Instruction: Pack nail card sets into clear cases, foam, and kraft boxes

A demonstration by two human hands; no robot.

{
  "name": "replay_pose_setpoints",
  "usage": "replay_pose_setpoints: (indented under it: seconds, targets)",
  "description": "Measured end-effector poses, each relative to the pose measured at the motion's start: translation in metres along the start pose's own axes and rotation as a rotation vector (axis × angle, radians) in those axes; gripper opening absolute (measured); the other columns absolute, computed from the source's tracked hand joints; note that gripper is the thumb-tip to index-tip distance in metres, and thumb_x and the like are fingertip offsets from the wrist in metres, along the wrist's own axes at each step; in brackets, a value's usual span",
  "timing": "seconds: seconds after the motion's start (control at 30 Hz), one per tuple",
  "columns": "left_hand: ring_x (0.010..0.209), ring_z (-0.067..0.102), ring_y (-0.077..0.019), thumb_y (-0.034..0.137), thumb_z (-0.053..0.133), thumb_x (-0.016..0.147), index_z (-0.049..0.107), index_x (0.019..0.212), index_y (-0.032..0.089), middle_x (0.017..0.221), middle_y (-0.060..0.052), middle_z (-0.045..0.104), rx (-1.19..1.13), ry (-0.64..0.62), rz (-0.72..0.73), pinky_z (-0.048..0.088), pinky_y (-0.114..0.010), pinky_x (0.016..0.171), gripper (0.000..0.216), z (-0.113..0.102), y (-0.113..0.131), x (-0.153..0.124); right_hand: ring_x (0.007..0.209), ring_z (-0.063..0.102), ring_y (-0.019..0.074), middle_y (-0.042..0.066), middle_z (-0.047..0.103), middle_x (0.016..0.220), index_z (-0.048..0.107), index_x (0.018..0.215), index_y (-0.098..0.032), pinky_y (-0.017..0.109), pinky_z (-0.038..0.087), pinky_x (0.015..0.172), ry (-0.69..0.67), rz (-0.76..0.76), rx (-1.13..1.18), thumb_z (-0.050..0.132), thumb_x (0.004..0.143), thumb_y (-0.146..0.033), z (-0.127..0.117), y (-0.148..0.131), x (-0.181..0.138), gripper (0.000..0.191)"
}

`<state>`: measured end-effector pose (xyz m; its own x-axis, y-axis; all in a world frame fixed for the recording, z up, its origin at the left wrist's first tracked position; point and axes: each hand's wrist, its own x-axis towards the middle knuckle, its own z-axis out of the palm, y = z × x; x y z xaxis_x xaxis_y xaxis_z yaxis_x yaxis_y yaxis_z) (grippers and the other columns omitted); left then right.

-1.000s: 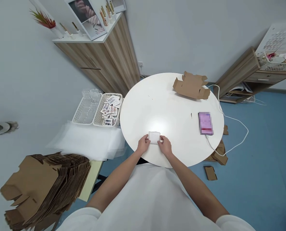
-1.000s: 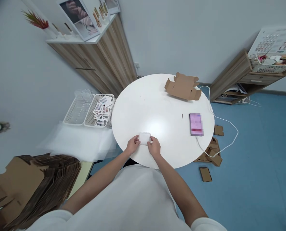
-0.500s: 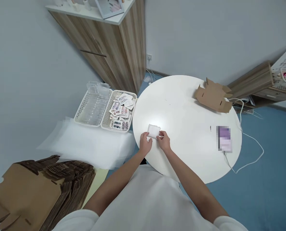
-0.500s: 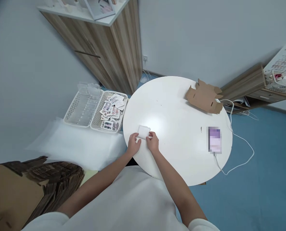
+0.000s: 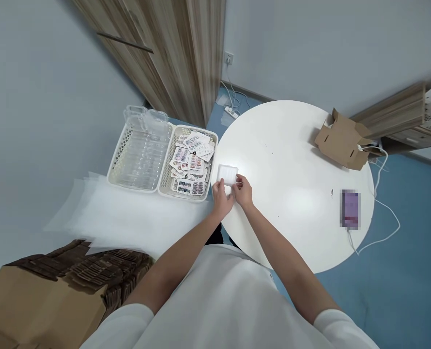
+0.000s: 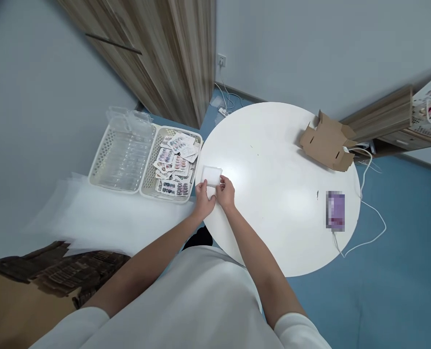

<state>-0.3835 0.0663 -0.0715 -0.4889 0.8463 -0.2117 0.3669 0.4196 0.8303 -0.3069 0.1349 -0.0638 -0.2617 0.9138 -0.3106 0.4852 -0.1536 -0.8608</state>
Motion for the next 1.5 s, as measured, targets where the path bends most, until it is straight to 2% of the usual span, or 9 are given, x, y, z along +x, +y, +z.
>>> replay_pose_setpoints:
  seconds: [0.2,0.33,0.5,0.63,0.73,0.93,1.17,1.3,1.5]
  targets:
    - [0.123,0.026,-0.0248,0.01,0.048,0.069,0.021,0.131,0.017,0.126,-0.013,0.027,-0.071,0.029,0.026,0.027,-0.042,0.1,0.068,-0.004,0.002,-0.009,0.094,0.048,0.0164,0.008,0.046,0.114,0.039,0.119,-0.022,0.03,0.047,0.075,0.004,-0.017,0.038,0.05,0.069,-0.023,-0.009,0.001,-0.011,0.051]
    - [0.118,0.036,-0.0236,0.011,0.048,0.071,0.02,0.132,0.02,0.131,-0.013,0.025,-0.153,0.034,0.025,0.034,-0.039,0.095,0.068,-0.011,0.003,-0.026,0.087,0.051,0.0149,0.007,0.046,0.113,0.036,0.12,-0.022,0.031,0.047,0.076,-0.012,0.019,0.064,0.051,0.069,-0.027,-0.027,0.01,-0.032,0.054]
    - [0.092,0.057,-0.0165,0.02,0.046,0.077,0.024,0.13,0.021,0.121,-0.013,0.043,-0.26,0.004,-0.019,0.046,-0.032,0.077,0.057,-0.025,0.0,-0.062,0.071,0.054,0.0122,0.007,0.05,0.109,0.038,0.119,-0.022,0.033,0.045,0.074,-0.047,0.05,0.058,0.051,0.068,-0.03,-0.055,0.034,-0.067,0.053]
    - [0.08,0.058,-0.0133,0.026,0.048,0.076,0.04,0.121,0.018,0.105,-0.009,0.056,-0.218,-0.031,-0.076,0.046,-0.03,0.076,0.046,-0.03,-0.005,-0.099,0.066,0.055,0.0115,0.005,0.054,0.102,0.04,0.116,-0.022,0.032,0.045,0.071,-0.111,0.05,0.108,0.051,0.067,-0.03,-0.069,0.053,-0.092,0.051]
    - [0.076,0.058,-0.0131,0.027,0.048,0.076,0.048,0.112,0.016,0.099,-0.008,0.059,-0.187,-0.059,-0.106,0.047,-0.03,0.074,0.038,-0.032,-0.008,-0.128,0.065,0.055,0.0116,0.004,0.055,0.097,0.041,0.115,-0.022,0.031,0.045,0.069,-0.198,0.056,0.167,0.052,0.066,-0.031,-0.07,0.062,-0.106,0.051]
    - [0.084,0.059,-0.0171,0.036,0.048,0.076,0.052,0.109,0.017,0.101,-0.01,0.061,-0.135,-0.036,-0.237,0.048,-0.03,0.074,0.038,-0.043,-0.015,-0.187,0.065,0.055,0.0116,0.004,0.058,0.091,0.046,0.108,-0.02,0.03,0.046,0.068,-0.392,0.068,0.204,0.053,0.066,-0.033,-0.058,0.068,-0.126,0.045]
    - [0.085,0.059,-0.0168,0.033,0.046,0.077,0.049,0.112,0.016,0.102,-0.009,0.06,-0.14,0.132,-0.31,0.048,-0.032,0.077,0.038,-0.064,-0.036,-0.229,0.065,0.056,0.0136,0.004,0.058,0.082,0.052,0.097,-0.018,0.031,0.048,0.066,-0.586,-0.034,0.138,0.049,0.07,-0.036,-0.037,0.059,-0.137,0.033]
    - [0.086,0.058,-0.0159,0.033,0.044,0.078,0.047,0.113,0.016,0.102,-0.009,0.06,-0.081,0.248,-0.287,0.047,-0.032,0.079,0.039,-0.092,-0.04,-0.241,0.062,0.056,0.014,0.003,0.058,0.077,0.053,0.094,-0.018,0.031,0.048,0.061,-0.631,-0.09,0.127,0.05,0.07,-0.038,-0.012,0.047,-0.139,0.031]
    - [0.1,0.053,-0.0206,0.035,0.043,0.079,0.051,0.11,0.019,0.11,-0.008,0.056,0.16,0.435,-0.229,0.045,-0.035,0.082,0.036,-0.149,-0.039,-0.266,0.063,0.057,0.0151,0.004,0.06,0.078,0.055,0.093,-0.017,0.031,0.047,0.06,-0.746,-0.233,0.05,0.05,0.07,-0.038,0.04,0.02,-0.16,0.032]
